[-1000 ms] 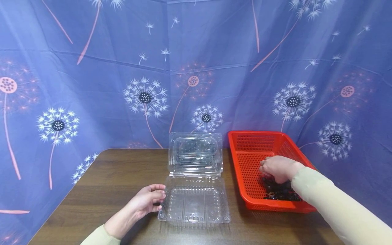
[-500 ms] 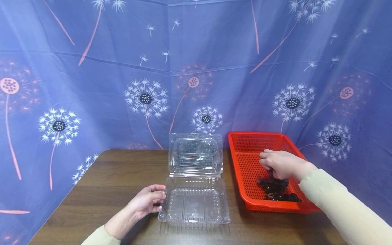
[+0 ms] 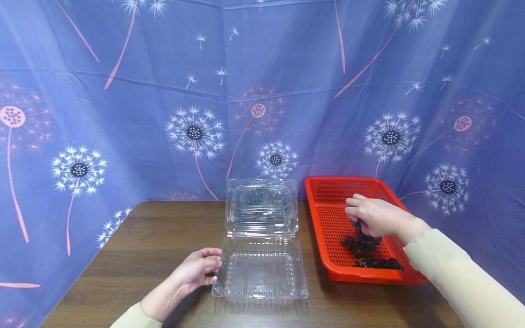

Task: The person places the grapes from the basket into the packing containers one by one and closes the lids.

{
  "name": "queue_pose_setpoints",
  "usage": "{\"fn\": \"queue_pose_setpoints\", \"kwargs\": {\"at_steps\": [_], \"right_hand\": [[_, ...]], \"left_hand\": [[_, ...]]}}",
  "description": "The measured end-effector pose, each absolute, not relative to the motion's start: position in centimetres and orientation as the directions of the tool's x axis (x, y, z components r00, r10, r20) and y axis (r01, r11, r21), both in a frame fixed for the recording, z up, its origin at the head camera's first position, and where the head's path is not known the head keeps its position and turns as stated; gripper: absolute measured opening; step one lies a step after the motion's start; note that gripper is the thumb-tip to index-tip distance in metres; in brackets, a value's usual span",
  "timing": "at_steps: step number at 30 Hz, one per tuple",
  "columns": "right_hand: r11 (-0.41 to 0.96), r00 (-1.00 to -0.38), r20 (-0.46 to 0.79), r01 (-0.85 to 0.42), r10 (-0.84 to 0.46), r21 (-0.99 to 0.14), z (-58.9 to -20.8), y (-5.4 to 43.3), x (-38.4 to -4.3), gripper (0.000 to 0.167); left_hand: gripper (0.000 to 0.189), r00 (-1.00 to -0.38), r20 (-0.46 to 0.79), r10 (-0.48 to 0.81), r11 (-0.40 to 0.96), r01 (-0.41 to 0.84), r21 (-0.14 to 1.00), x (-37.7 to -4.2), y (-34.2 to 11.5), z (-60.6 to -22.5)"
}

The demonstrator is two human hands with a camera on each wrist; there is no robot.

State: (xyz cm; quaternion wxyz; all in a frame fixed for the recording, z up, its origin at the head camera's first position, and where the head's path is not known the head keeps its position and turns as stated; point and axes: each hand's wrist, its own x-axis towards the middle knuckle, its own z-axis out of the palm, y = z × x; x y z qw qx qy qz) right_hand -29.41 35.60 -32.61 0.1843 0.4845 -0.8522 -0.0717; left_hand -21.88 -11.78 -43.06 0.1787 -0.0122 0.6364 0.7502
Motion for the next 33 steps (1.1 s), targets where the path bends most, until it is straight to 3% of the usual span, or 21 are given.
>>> {"fn": "queue_pose_setpoints", "kwargs": {"at_steps": [17,33], "right_hand": [[0.457,-0.313,0.381,-0.801,-0.870,0.385,-31.3,34.1,-29.1,0.029],[0.449,-0.301,0.383,-0.803,-0.873,0.392,-30.5,31.7,-27.7,0.025]], "left_hand": [[0.045,-0.936,-0.249,0.249,-0.120,-0.285,0.951,-22.0,-11.8,-43.2],[0.046,-0.932,-0.257,0.254,-0.123,-0.295,0.948,-22.0,-11.8,-43.2]]}}
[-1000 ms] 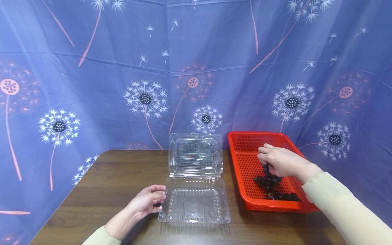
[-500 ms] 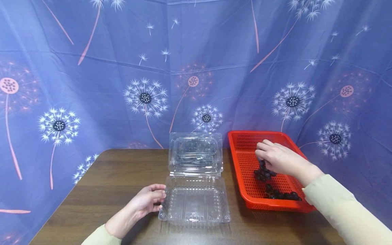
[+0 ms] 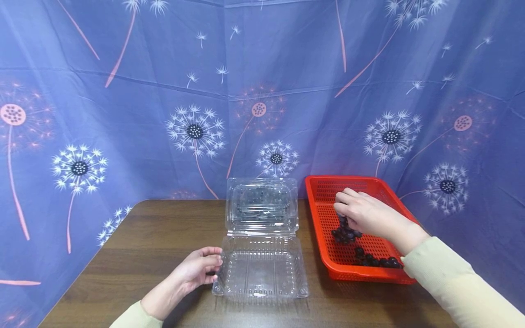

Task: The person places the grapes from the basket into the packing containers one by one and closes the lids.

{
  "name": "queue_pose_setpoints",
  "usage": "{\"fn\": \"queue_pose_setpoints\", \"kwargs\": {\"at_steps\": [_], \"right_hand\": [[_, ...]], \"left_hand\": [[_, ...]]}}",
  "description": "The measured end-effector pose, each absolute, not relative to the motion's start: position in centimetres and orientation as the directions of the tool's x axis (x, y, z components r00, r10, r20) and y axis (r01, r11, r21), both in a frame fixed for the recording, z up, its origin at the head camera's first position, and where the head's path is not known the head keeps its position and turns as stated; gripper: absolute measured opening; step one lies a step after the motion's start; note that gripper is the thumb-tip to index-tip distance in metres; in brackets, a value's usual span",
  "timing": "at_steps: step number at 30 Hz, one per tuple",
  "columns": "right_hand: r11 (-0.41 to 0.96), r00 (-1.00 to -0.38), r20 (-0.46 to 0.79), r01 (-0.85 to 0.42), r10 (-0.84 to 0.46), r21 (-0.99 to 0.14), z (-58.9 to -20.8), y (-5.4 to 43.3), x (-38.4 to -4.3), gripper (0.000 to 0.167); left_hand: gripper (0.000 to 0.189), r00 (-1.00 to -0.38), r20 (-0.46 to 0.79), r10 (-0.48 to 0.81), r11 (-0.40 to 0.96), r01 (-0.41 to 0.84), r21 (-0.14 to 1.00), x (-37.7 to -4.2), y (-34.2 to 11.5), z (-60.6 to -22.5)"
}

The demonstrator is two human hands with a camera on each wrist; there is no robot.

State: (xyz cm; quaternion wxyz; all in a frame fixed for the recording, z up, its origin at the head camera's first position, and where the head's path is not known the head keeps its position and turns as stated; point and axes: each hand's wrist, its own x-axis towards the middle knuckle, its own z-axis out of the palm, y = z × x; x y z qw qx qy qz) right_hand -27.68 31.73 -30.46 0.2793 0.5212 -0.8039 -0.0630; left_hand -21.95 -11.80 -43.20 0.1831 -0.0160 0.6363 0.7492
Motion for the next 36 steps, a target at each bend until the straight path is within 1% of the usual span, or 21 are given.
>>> {"fn": "queue_pose_setpoints", "kwargs": {"at_steps": [3,7,13,18,23,29,33,36], "right_hand": [[0.449,-0.299,0.386,-0.801,-0.873,0.396,-30.0,31.3,-27.4,0.024],[0.445,-0.290,0.391,-0.802,-0.873,0.398,-29.3,30.8,-27.1,0.019],[0.430,-0.271,0.395,-0.809,-0.878,0.401,-28.3,29.9,-26.8,0.019],[0.424,-0.258,0.402,-0.808,-0.879,0.409,-27.5,29.4,-26.6,0.016],[0.419,-0.252,0.400,-0.806,-0.881,0.417,-26.7,29.0,-26.5,0.020],[0.415,-0.244,0.398,-0.802,-0.884,0.430,-25.7,28.6,-26.4,0.019],[0.411,-0.242,0.392,-0.800,-0.888,0.438,-24.9,28.2,-26.3,0.019],[0.398,-0.227,0.387,-0.799,-0.894,0.451,-24.4,28.0,-26.2,0.020]], "left_hand": [[0.046,-0.932,-0.254,0.258,-0.123,-0.292,0.948,-21.9,-11.8,-43.2],[0.046,-0.932,-0.251,0.260,-0.126,-0.291,0.949,-21.8,-11.8,-43.1],[0.046,-0.932,-0.249,0.262,-0.129,-0.290,0.948,-21.9,-11.7,-43.2],[0.047,-0.929,-0.250,0.271,-0.136,-0.294,0.946,-22.0,-11.7,-43.4],[0.046,-0.931,-0.240,0.275,-0.147,-0.287,0.947,-22.0,-11.7,-43.4],[0.042,-0.928,-0.238,0.285,-0.159,-0.291,0.943,-21.8,-11.6,-43.3],[0.043,-0.929,-0.237,0.284,-0.161,-0.290,0.943,-21.8,-11.7,-43.3],[0.044,-0.929,-0.236,0.285,-0.161,-0.289,0.944,-21.8,-11.6,-43.2]]}}
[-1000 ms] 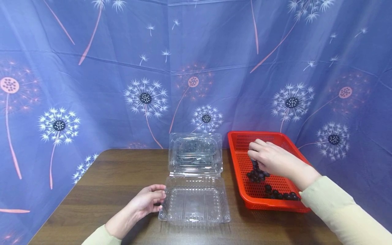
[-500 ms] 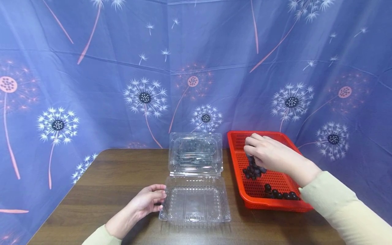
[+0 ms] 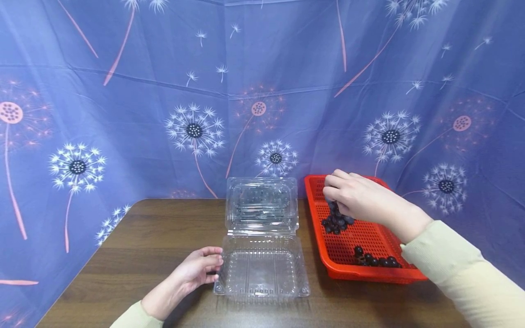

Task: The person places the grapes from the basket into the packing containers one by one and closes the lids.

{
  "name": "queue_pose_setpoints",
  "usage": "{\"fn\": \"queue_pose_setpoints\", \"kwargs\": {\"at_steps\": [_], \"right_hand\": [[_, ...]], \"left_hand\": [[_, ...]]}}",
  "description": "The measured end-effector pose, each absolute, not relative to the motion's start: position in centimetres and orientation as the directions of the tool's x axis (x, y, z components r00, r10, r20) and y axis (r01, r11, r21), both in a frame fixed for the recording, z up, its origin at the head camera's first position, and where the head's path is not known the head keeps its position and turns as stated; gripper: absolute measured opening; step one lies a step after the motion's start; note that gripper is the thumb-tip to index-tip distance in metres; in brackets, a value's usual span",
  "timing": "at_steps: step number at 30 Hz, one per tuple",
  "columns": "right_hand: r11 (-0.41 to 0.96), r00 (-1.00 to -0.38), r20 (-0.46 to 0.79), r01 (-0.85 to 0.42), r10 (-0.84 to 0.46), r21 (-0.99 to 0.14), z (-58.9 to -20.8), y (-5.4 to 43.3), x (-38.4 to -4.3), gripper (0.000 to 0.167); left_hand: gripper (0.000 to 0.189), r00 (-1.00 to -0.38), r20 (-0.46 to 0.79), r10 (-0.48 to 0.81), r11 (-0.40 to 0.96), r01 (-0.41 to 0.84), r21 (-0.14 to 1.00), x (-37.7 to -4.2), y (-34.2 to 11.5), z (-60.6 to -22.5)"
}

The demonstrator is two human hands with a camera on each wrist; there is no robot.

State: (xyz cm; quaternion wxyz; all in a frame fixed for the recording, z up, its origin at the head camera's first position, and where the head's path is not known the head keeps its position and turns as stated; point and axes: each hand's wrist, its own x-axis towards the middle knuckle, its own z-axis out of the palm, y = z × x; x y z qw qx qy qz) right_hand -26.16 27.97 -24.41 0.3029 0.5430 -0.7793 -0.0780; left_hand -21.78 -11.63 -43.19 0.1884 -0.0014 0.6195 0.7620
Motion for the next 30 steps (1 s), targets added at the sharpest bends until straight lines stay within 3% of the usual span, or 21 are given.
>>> {"fn": "queue_pose_setpoints", "kwargs": {"at_steps": [16,30], "right_hand": [[0.375,-0.180,0.399,-0.787,-0.899,0.491,-21.9,26.5,-25.5,0.017],[0.367,-0.164,0.416,-0.802,-0.894,0.472,-22.2,24.0,-24.5,0.015]], "left_hand": [[0.044,-0.930,-0.238,0.281,-0.156,-0.289,0.945,-21.7,-11.5,-43.0],[0.043,-0.931,-0.240,0.274,-0.159,-0.290,0.944,-21.8,-11.6,-43.1]]}}
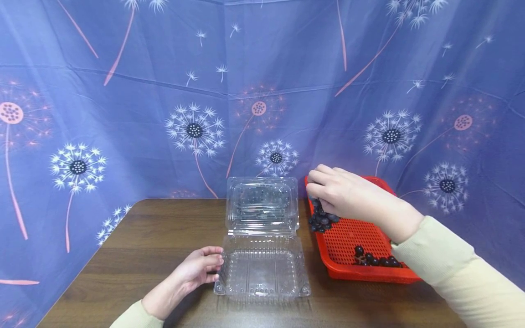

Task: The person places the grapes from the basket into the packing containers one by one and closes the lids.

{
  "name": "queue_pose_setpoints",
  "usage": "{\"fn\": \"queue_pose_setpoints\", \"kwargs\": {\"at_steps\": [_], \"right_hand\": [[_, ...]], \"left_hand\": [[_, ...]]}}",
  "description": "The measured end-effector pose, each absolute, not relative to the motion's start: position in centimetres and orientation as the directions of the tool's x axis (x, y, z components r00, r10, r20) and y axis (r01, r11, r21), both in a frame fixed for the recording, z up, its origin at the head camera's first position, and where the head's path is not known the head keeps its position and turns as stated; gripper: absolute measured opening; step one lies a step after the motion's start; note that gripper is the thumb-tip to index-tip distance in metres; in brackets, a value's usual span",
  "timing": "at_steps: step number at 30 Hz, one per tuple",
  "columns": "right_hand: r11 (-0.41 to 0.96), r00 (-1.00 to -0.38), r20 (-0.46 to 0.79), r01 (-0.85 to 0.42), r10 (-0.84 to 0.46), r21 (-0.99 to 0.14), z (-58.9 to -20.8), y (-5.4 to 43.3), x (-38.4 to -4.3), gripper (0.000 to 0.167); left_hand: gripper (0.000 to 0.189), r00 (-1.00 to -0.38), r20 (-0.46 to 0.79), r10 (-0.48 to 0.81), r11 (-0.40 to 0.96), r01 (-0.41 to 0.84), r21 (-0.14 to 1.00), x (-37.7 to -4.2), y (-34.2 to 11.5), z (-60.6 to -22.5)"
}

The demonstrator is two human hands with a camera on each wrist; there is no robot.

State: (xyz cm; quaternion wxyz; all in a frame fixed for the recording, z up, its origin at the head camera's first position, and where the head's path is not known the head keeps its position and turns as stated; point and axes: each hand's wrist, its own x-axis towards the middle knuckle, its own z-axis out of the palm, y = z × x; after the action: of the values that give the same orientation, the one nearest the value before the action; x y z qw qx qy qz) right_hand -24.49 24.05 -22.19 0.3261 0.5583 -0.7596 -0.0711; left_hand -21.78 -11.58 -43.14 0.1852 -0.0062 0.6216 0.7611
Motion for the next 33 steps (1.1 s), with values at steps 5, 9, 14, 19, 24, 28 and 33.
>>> {"fn": "queue_pose_setpoints", "kwargs": {"at_steps": [5,9,14,19,24,28,33], "right_hand": [[0.343,-0.119,0.438,-0.808,-0.891,0.478,-22.7,23.0,-24.2,0.020],[0.326,-0.103,0.437,-0.819,-0.893,0.472,-23.1,22.3,-23.9,0.020],[0.321,-0.128,0.409,-0.834,-0.904,0.449,-23.6,21.5,-23.6,0.018],[0.312,-0.133,0.393,-0.843,-0.910,0.437,-24.4,21.0,-23.6,0.011],[0.321,-0.159,0.378,-0.850,-0.912,0.418,-25.3,20.6,-23.7,0.010],[0.321,-0.167,0.367,-0.853,-0.915,0.411,-26.1,20.4,-23.8,0.011],[0.310,-0.147,0.378,-0.854,-0.914,0.417,-26.9,20.1,-24.0,0.018]], "left_hand": [[0.043,-0.931,-0.244,0.273,-0.157,-0.293,0.943,-21.9,-11.6,-43.2],[0.043,-0.931,-0.244,0.272,-0.156,-0.292,0.943,-21.9,-11.6,-43.2],[0.043,-0.931,-0.240,0.276,-0.156,-0.290,0.944,-21.9,-11.5,-43.1],[0.043,-0.931,-0.237,0.277,-0.155,-0.287,0.945,-21.8,-11.6,-43.0],[0.044,-0.932,-0.237,0.276,-0.153,-0.286,0.946,-21.8,-11.6,-43.0],[0.044,-0.932,-0.234,0.276,-0.153,-0.283,0.947,-21.8,-11.6,-43.0],[0.043,-0.932,-0.235,0.276,-0.155,-0.284,0.946,-21.8,-11.6,-43.1]]}}
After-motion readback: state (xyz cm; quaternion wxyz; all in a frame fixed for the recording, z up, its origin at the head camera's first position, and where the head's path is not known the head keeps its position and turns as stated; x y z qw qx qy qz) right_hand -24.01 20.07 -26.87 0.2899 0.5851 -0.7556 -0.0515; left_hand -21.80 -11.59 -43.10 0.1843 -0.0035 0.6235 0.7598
